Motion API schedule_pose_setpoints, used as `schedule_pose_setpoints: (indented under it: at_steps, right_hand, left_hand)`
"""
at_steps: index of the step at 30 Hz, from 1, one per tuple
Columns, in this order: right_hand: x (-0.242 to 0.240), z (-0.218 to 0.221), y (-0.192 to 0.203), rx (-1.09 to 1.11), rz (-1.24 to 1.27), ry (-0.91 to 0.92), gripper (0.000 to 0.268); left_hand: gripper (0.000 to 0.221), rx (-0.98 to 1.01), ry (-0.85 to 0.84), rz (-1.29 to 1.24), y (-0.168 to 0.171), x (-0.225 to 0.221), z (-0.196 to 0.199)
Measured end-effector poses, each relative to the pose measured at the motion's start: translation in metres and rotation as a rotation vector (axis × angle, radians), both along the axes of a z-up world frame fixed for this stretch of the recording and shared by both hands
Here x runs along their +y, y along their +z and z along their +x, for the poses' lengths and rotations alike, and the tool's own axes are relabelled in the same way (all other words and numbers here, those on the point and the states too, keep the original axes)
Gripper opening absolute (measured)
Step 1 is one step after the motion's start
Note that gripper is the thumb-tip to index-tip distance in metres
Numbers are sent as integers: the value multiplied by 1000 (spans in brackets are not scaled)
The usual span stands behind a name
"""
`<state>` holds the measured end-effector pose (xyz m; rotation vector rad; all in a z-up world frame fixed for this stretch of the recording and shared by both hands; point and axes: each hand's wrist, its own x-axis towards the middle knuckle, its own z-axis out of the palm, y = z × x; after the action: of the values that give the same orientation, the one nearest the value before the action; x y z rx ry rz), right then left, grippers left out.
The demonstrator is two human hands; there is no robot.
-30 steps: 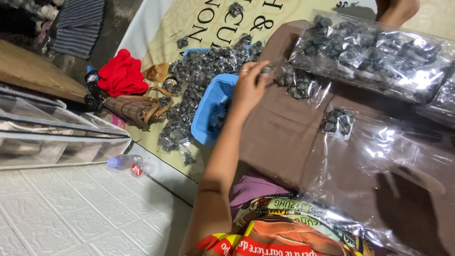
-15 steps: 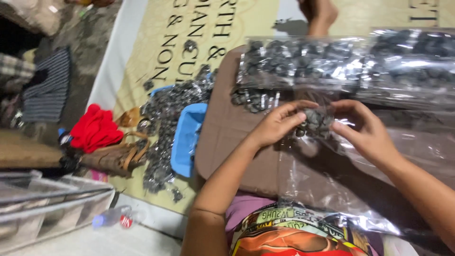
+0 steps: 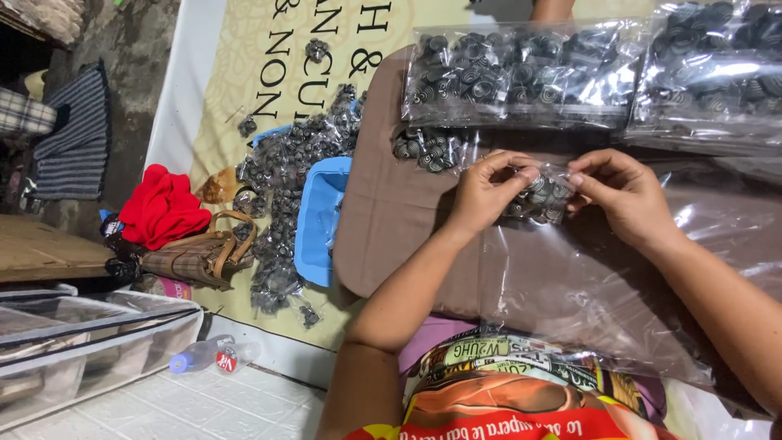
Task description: The person sorts small metal components from a pile on the floor into individual plastic bags, occasionally interacting with a second person who helps with the bags.
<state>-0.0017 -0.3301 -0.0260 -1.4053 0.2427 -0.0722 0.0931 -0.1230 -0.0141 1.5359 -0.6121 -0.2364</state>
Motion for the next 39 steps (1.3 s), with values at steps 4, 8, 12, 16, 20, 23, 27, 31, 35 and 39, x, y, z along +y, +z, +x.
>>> schedule_pose_setpoints:
  at_steps: [4,8,12,16,20,23,27,31,35,39]
  right_hand:
    - [0,-2,6,-55,-152,83,41]
    - [2,-4,19,34,-167,148,46]
    - [-2,-4,-4,-70,-46,151,25]
    - [-14,-4,-26,-240,-47,142,24]
    - [-12,-6,-21,-229,-90,125,20]
    - [-12,-5,-16,-225,-144,119,20]
    - [-11,-3,-8,-251,-254,119,25]
    - [-9,-2,-11,-157,112,61,26]
    - [2,-2,27,-125,-186,184,69]
    - [5,-6,11,-47,-267,124,53]
  left_hand:
    - [14,-23,-36,32,-4,5,5]
    - [13,-39,-79,22,-3,5,5]
    - [21,-151,-190,9,5,8,3]
    - [28,44,-403,-54,23,17,4]
    - [34,308,-584,-281,17,22,10]
    - [85,361,-539,-19,17,22,10]
    - [46,316,-404,132,21,16,4]
    - [42,354,-320,96,19,19,6]
    - [43,376,-287,104,22,18,5]
    - [48,293,-292,54,28,17,0]
